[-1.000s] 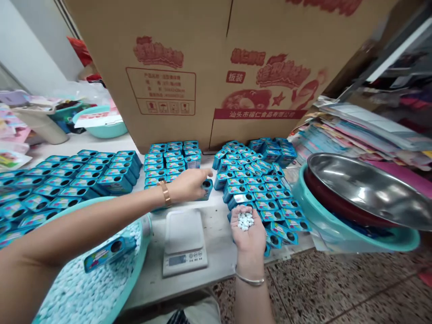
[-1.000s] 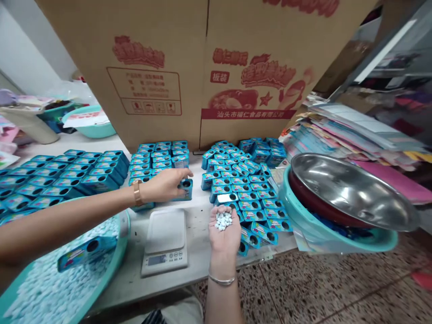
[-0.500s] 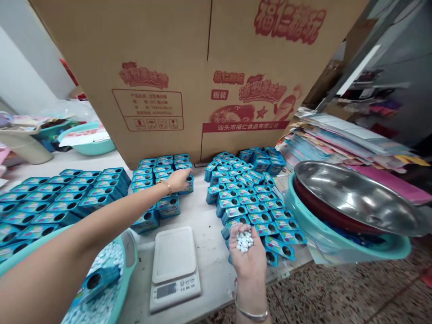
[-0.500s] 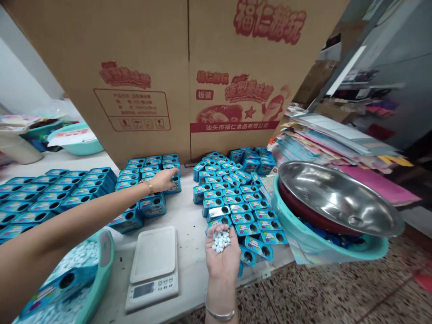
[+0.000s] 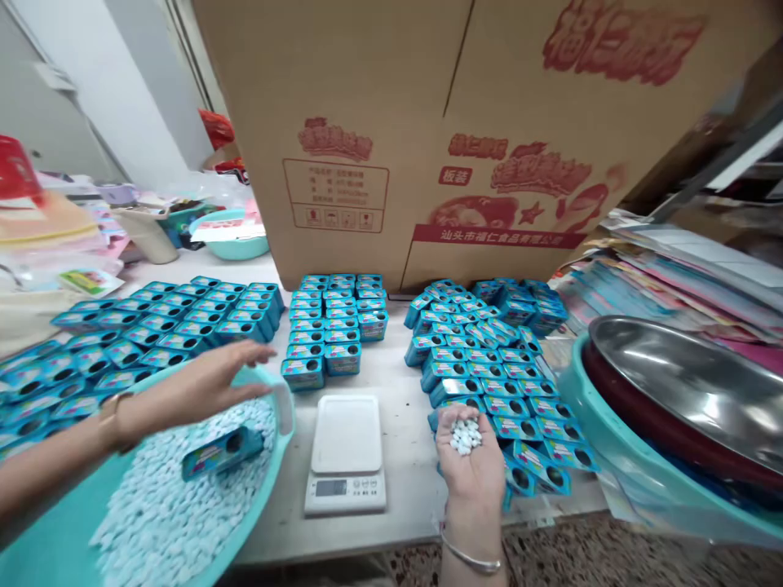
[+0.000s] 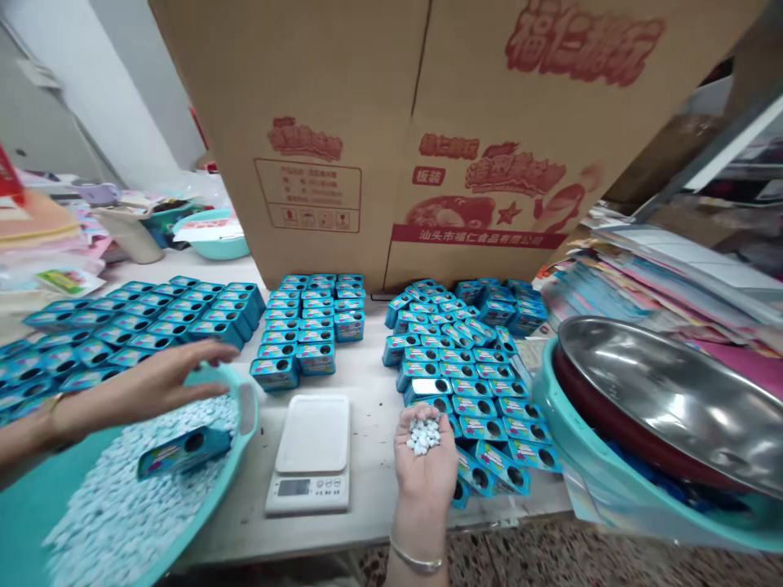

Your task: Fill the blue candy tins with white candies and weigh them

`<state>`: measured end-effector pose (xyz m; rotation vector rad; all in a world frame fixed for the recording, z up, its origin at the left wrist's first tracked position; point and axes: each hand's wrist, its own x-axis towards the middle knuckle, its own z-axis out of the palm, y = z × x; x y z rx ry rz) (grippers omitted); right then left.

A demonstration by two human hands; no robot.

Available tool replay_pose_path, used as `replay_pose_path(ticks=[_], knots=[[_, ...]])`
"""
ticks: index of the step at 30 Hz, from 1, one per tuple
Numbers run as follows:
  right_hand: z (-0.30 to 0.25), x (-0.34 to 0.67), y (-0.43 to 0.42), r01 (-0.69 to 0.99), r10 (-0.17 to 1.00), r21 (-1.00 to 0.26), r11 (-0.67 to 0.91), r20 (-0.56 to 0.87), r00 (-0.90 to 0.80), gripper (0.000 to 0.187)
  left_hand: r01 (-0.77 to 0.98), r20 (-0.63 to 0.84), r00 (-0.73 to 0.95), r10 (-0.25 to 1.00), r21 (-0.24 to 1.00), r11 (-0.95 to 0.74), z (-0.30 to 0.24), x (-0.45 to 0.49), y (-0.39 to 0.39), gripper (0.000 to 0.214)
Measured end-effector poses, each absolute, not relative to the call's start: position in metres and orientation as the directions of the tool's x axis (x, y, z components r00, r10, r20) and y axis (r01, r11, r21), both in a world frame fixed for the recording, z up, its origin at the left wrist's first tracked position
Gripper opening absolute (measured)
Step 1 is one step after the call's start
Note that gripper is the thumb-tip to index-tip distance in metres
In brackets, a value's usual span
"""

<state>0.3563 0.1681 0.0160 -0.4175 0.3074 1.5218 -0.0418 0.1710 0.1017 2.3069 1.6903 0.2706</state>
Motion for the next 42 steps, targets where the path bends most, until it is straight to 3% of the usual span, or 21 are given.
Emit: replay_pose_path(ticks=[4, 8, 15, 20, 25, 28, 32, 36, 37, 42], knots=[[0.02, 0.335, 0.17, -0.986, 0.912, -0.111, -0.121, -0.405, -0.066, 0.014, 0.937, -0.075, 0.209, 0.975, 0.3, -0.178, 0.057, -0.061, 0.081, 0.05], [0.025, 0.314, 0.168, -0.966, 0.916, -0.107, -0.234, -0.357, -0.182, 0.015, 0.938, -0.049, 0.122, 0.991, 0.333, -0.099, 0.034, -0.056, 0.049, 0.037], [0.032, 0.321, 0.157, -0.964, 0.929, -0.14, -0.224, -0.33, -0.168, 0.017, 0.913, 0.159, -0.005, 0.987, 0.403, -0.06, 0.091, -0.051, 0.057, 0.039], [0.037, 0.318, 0.152, -0.968, 0.941, -0.15, -0.203, -0.304, -0.15, 0.017, 0.85, 0.206, 0.217, 0.954, 0.44, -0.289, 0.13, 0.003, 0.094, 0.037], [0.038, 0.326, 0.143, -0.976, 0.939, -0.098, -0.193, -0.306, -0.155, 0.018, 0.822, 0.106, 0.436, 0.894, 0.357, -0.443, 0.087, 0.066, 0.135, 0.028], [0.034, 0.346, 0.138, -0.979, 0.949, -0.122, -0.16, -0.293, -0.119, 0.019, 0.837, 0.035, 0.46, 0.887, 0.315, -0.447, 0.059, 0.077, 0.145, 0.033], [0.027, 0.362, 0.136, -0.987, 0.954, -0.116, -0.108, -0.291, -0.07, 0.02, 0.803, 0.047, 0.502, 0.864, 0.345, -0.486, 0.06, 0.078, 0.174, 0.074], [0.029, 0.355, 0.14, -0.991, 0.954, -0.092, -0.102, -0.292, -0.071, 0.017, 0.873, 0.133, 0.417, 0.899, 0.216, -0.437, 0.069, 0.096, 0.249, 0.066], [0.03, 0.352, 0.141, -0.99, 0.954, -0.093, -0.109, -0.288, -0.078, 0.016, 0.909, 0.11, 0.374, 0.921, 0.154, -0.388, 0.066, 0.102, 0.271, 0.065], [0.035, 0.354, 0.136, -0.991, 0.956, -0.075, -0.113, -0.28, -0.088, 0.017, 0.927, 0.027, 0.36, 0.933, 0.104, -0.361, 0.036, 0.128, 0.348, 0.064]])
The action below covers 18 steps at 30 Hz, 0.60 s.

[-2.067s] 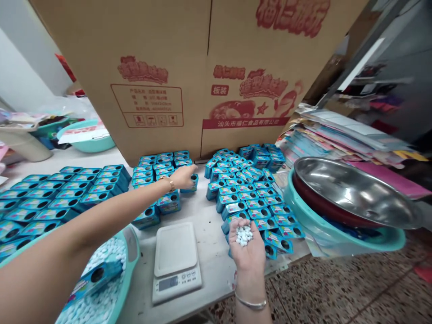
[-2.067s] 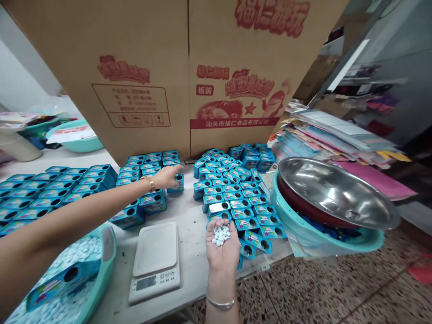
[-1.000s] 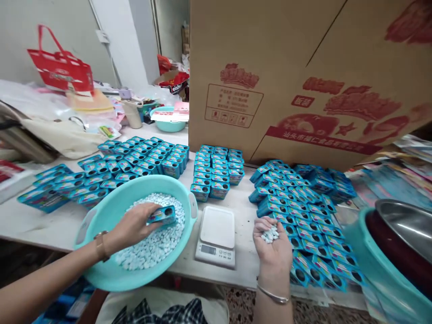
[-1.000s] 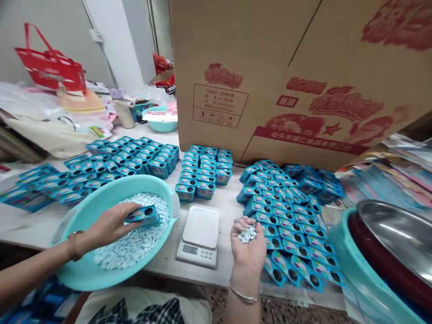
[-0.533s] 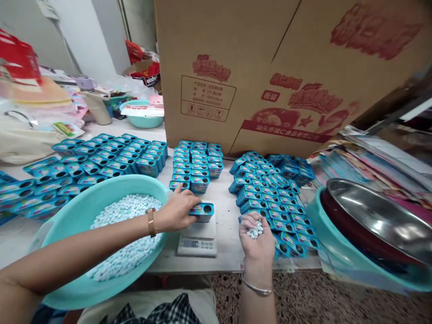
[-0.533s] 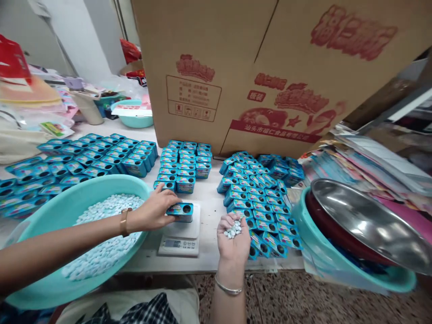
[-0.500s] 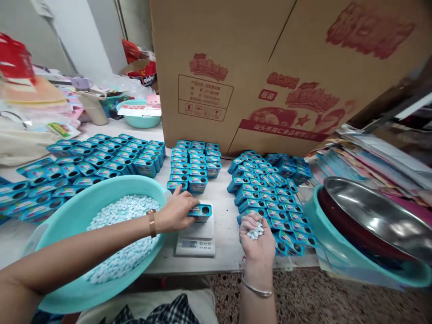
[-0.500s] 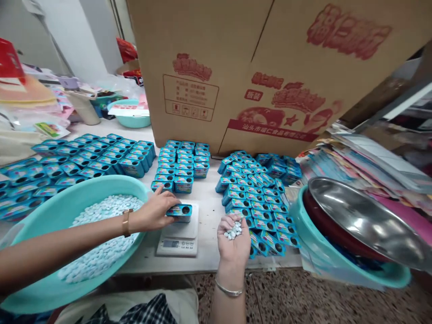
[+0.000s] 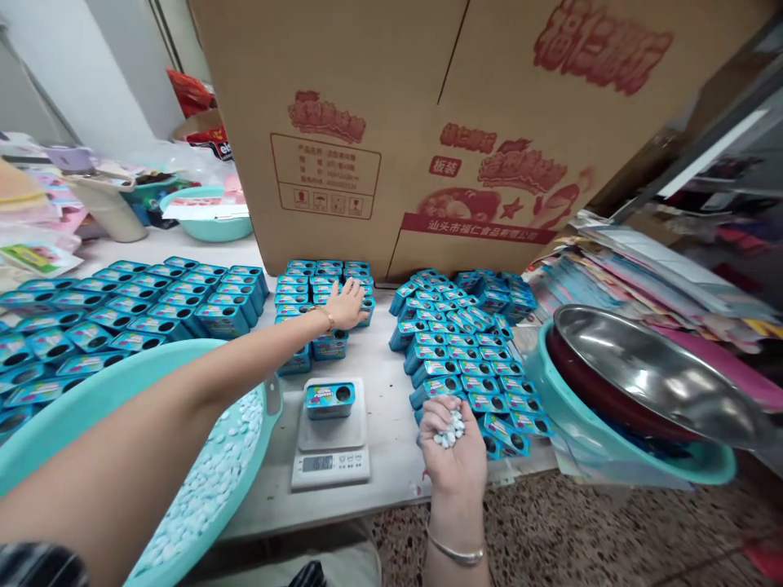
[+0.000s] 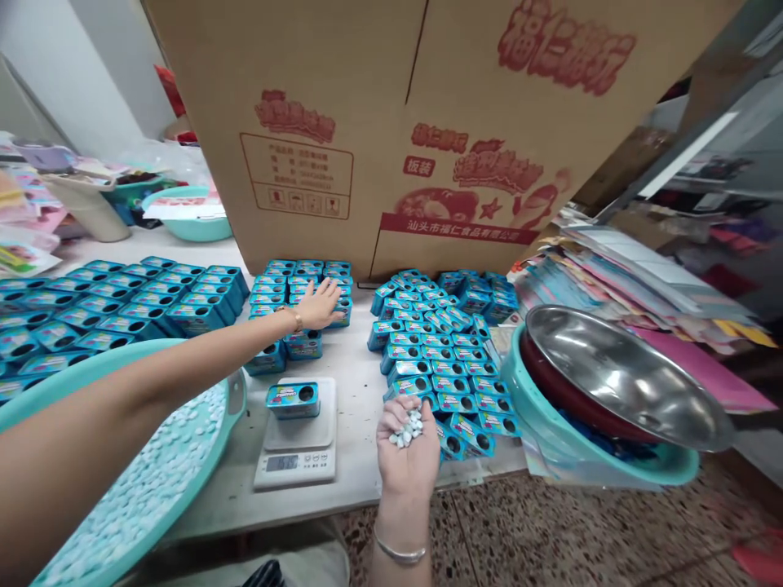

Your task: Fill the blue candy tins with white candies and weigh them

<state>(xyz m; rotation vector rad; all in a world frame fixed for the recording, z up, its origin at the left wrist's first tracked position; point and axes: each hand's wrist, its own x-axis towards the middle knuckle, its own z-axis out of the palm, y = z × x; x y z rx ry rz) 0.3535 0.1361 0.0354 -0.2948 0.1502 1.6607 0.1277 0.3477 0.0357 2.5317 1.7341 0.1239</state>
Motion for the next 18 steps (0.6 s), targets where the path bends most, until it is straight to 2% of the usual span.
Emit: replay_pose_path(ticks=[7, 13, 18], knots=[[0.032, 0.372, 0.128, -0.997, 0.956, -0.041, -0.065, -0.291, -0.051, 0.02, 0.925, -0.025, 0.371, 0.928, 0.093, -0.368, 0.014, 0.135, 0.352, 0.07], [0.034, 0.363, 0.131, -0.995, 0.957, -0.023, -0.093, -0.278, -0.083, 0.024, 0.893, -0.052, 0.434, 0.899, 0.152, -0.423, 0.018, 0.142, 0.344, 0.07], [0.037, 0.363, 0.127, -0.994, 0.955, 0.011, -0.106, -0.278, -0.105, 0.025, 0.888, 0.049, 0.394, 0.918, 0.235, -0.394, 0.052, 0.121, 0.344, 0.071]])
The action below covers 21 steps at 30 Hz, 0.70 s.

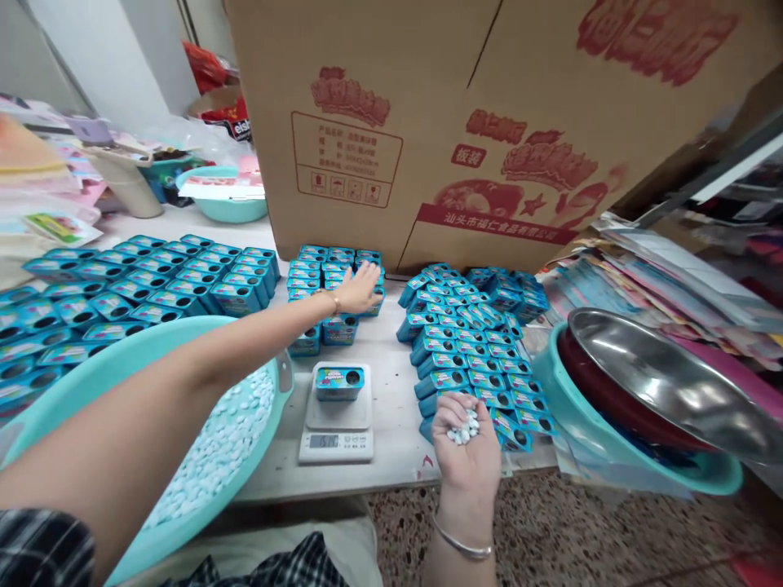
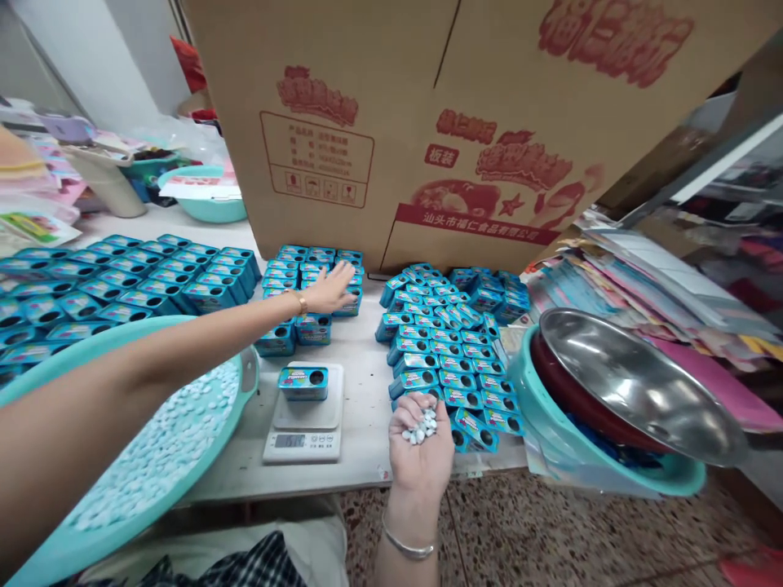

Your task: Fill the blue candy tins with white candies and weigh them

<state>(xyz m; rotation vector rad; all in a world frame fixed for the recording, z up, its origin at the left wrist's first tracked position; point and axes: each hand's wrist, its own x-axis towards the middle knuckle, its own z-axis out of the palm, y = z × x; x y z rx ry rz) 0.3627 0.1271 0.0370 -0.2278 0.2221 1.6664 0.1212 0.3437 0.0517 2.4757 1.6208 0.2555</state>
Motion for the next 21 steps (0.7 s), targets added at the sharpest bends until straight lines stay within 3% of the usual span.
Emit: replay_pose_path(ticks=[5, 8, 15, 21], knots=[[0.036, 0.365, 0.124, -0.993, 0.946, 0.04, -0.109, -0.301, -0.116, 0.022, 0.885, 0.241, 0.211, 0.947, 0.364, -0.29, 0.099, 0.064, 0.311, 0.066], [0.036, 0.358, 0.126, -0.99, 0.941, 0.04, -0.137, -0.308, -0.143, 0.018, 0.816, 0.345, 0.182, 0.921, 0.47, -0.337, 0.112, 0.035, 0.26, 0.066], [0.045, 0.327, 0.138, -0.975, 0.934, -0.041, -0.22, -0.297, -0.198, 0.012, 0.755, 0.33, 0.34, 0.881, 0.463, -0.465, 0.091, 0.013, 0.136, 0.072], [0.056, 0.308, 0.143, -0.949, 0.948, -0.235, -0.213, -0.286, -0.142, 0.019, 0.749, 0.306, 0.387, 0.87, 0.446, -0.49, 0.069, 0.01, 0.105, 0.081]])
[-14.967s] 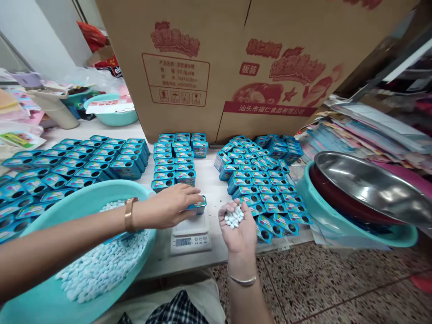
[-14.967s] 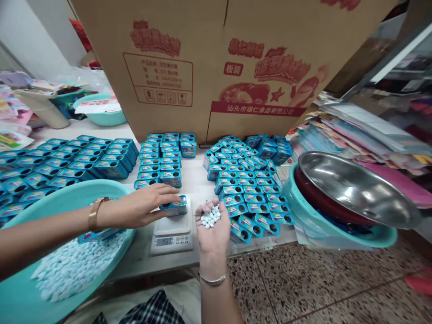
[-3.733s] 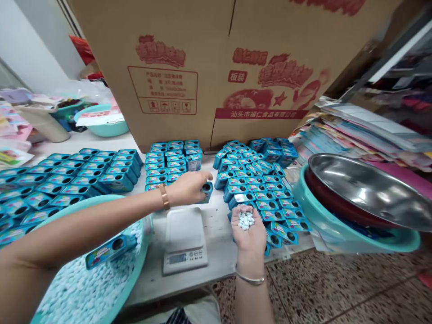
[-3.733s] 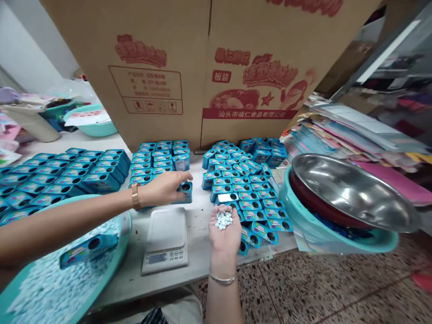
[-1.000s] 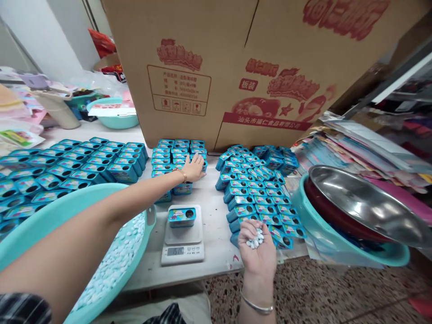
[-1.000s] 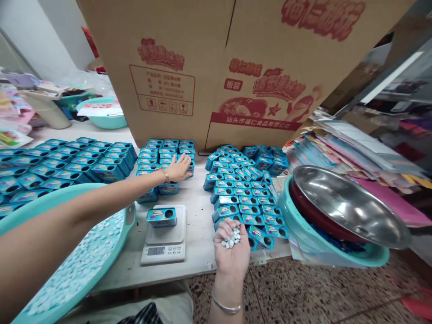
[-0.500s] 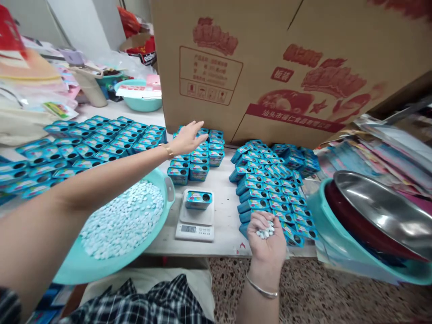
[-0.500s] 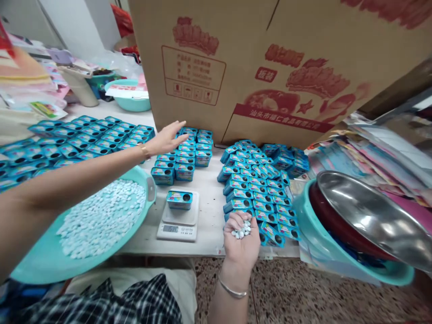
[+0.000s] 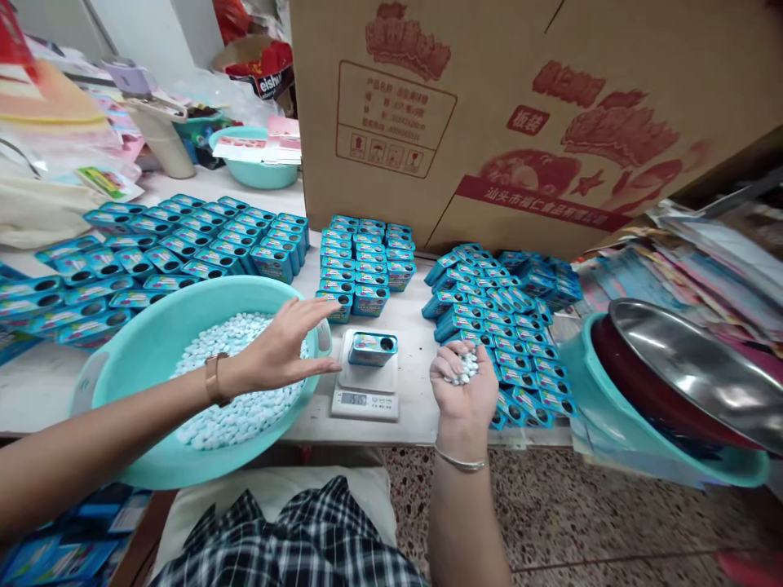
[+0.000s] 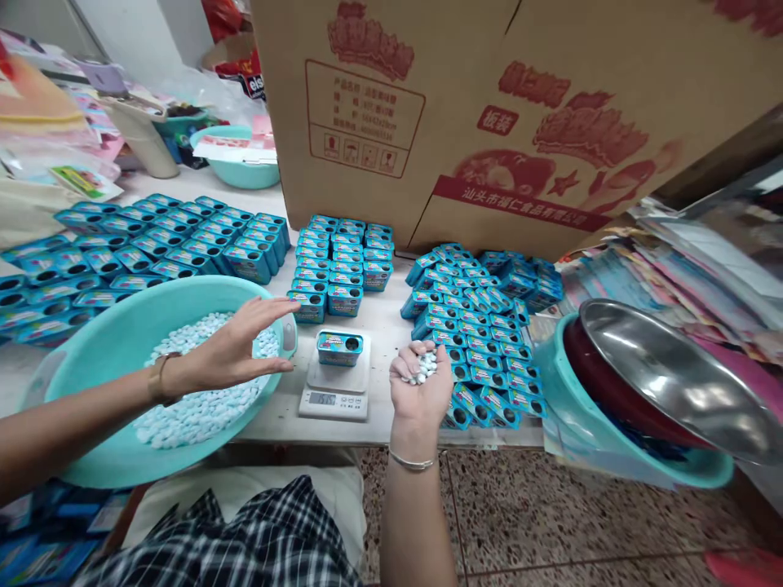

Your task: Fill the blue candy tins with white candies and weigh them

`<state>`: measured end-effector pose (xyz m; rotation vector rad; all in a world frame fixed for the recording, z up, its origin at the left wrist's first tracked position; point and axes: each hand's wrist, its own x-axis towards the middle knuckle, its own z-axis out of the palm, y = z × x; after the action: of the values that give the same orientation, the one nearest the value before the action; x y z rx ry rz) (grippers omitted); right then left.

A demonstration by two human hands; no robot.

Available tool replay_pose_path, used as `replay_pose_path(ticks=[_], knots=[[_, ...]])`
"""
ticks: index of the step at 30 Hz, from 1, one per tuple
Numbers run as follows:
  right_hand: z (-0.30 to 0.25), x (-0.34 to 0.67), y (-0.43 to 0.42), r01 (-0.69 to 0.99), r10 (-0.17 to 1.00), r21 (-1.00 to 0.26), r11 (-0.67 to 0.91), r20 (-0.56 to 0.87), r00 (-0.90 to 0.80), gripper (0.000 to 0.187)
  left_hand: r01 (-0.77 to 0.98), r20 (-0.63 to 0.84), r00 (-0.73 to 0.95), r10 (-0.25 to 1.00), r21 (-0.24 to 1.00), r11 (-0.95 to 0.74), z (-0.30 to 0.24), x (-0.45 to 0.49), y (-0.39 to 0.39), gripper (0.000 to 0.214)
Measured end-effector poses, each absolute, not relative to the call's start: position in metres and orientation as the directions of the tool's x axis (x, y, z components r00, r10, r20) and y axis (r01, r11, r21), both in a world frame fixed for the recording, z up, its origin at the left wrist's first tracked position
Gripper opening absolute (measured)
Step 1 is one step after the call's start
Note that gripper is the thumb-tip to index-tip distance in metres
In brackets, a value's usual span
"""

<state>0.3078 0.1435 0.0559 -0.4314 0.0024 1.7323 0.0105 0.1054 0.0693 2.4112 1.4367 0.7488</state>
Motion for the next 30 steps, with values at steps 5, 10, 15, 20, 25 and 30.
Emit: replay_pose_path(ticks=[5, 10, 15, 20, 25, 30], knots=[[0.065, 0.286, 0.153, -0.901, 0.963, -0.399, -0.167, -0.262, -0.062, 0.023, 0.699, 0.323, 0.415, 0.85, 0.485, -0.526, 0.06, 0.022, 0.109, 0.082], [0.073, 0.253, 0.17, -0.845, 0.975, -0.516, -0.138, -0.223, -0.023, 0.021, 0.637, 0.292, 0.411, 0.864, 0.586, -0.501, 0.047, 0.062, 0.126, 0.079], [0.068, 0.229, 0.177, -0.769, 0.983, -0.64, -0.011, -0.149, 0.11, 0.023, 0.645, 0.201, 0.352, 0.914, 0.656, -0.393, 0.036, 0.096, 0.146, 0.068], [0.059, 0.225, 0.177, -0.724, 0.977, -0.69, -0.009, -0.159, 0.139, 0.026, 0.617, 0.139, 0.338, 0.931, 0.714, -0.331, 0.034, 0.101, 0.152, 0.047], [0.057, 0.238, 0.181, -0.823, 0.979, -0.56, -0.091, -0.2, 0.029, 0.023, 0.638, 0.125, 0.349, 0.929, 0.694, -0.334, 0.034, 0.095, 0.151, 0.055], [0.064, 0.282, 0.177, -0.91, 0.976, -0.361, -0.204, -0.153, -0.158, 0.022, 0.631, 0.249, 0.346, 0.905, 0.652, -0.421, 0.052, 0.064, 0.144, 0.076]])
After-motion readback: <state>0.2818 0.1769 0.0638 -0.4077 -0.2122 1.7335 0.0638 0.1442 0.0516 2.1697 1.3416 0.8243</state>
